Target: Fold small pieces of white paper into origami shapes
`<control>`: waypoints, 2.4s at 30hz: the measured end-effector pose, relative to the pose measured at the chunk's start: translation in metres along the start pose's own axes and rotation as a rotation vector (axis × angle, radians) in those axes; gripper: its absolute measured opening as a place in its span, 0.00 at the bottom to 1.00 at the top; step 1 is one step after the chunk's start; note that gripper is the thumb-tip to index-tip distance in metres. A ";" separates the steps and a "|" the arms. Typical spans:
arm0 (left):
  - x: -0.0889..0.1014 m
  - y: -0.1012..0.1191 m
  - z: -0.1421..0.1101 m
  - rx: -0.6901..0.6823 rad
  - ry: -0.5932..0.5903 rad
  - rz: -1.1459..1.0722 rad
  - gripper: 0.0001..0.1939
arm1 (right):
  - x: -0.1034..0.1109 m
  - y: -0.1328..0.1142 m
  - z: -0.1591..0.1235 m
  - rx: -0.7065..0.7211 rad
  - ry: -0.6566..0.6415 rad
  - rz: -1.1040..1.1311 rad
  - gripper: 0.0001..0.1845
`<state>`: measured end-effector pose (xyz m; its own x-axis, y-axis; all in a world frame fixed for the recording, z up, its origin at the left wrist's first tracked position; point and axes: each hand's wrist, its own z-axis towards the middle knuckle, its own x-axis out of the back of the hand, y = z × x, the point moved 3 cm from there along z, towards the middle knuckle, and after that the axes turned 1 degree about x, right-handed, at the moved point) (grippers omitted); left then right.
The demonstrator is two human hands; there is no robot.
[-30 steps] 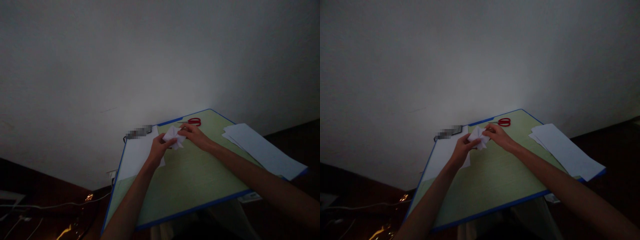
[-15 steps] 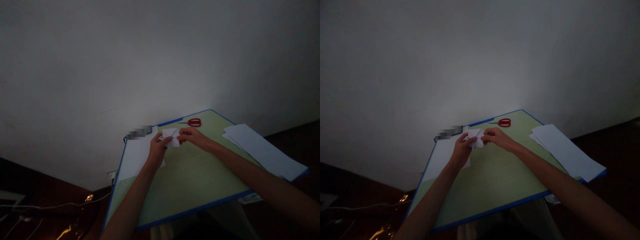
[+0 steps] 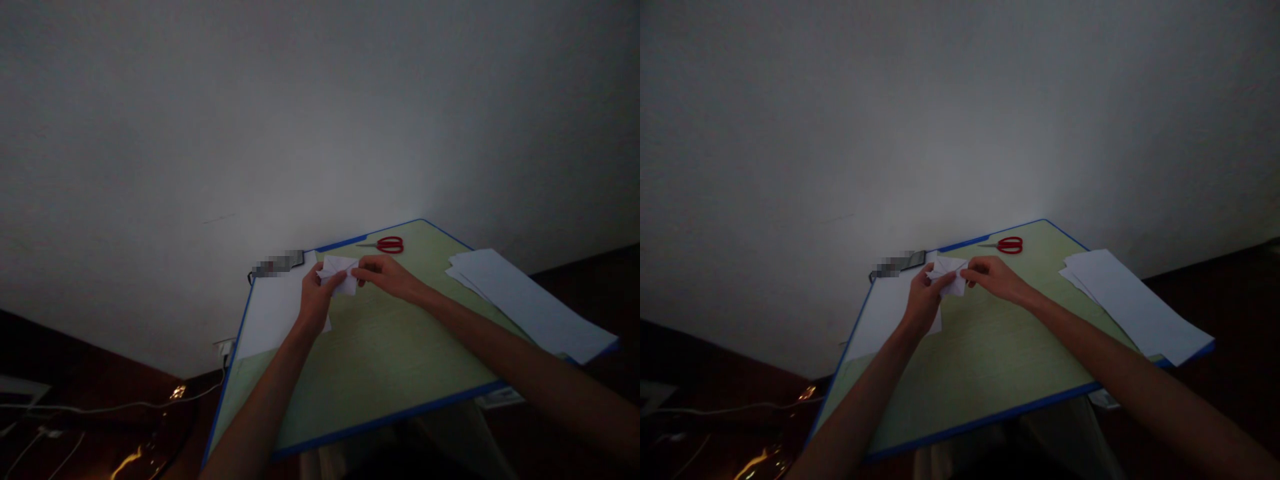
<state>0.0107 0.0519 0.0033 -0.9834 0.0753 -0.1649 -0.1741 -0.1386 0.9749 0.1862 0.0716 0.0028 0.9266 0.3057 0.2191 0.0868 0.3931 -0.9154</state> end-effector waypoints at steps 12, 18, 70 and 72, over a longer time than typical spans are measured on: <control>0.000 -0.006 0.003 0.046 -0.092 0.053 0.15 | 0.012 -0.020 -0.006 0.372 0.032 -0.381 0.11; 0.002 -0.008 0.005 0.048 -0.121 0.039 0.16 | 0.016 -0.015 -0.005 0.485 0.007 -0.481 0.11; -0.006 0.002 -0.004 -0.050 -0.126 0.200 0.18 | 0.013 -0.006 0.001 0.146 0.096 -0.221 0.10; -0.007 0.003 -0.005 -0.051 -0.117 0.227 0.18 | 0.014 -0.004 0.002 0.121 0.109 -0.160 0.11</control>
<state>0.0170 0.0463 0.0067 -0.9855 0.1501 0.0790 0.0455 -0.2148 0.9756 0.1978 0.0755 0.0103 0.9392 0.1379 0.3144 0.1973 0.5325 -0.8231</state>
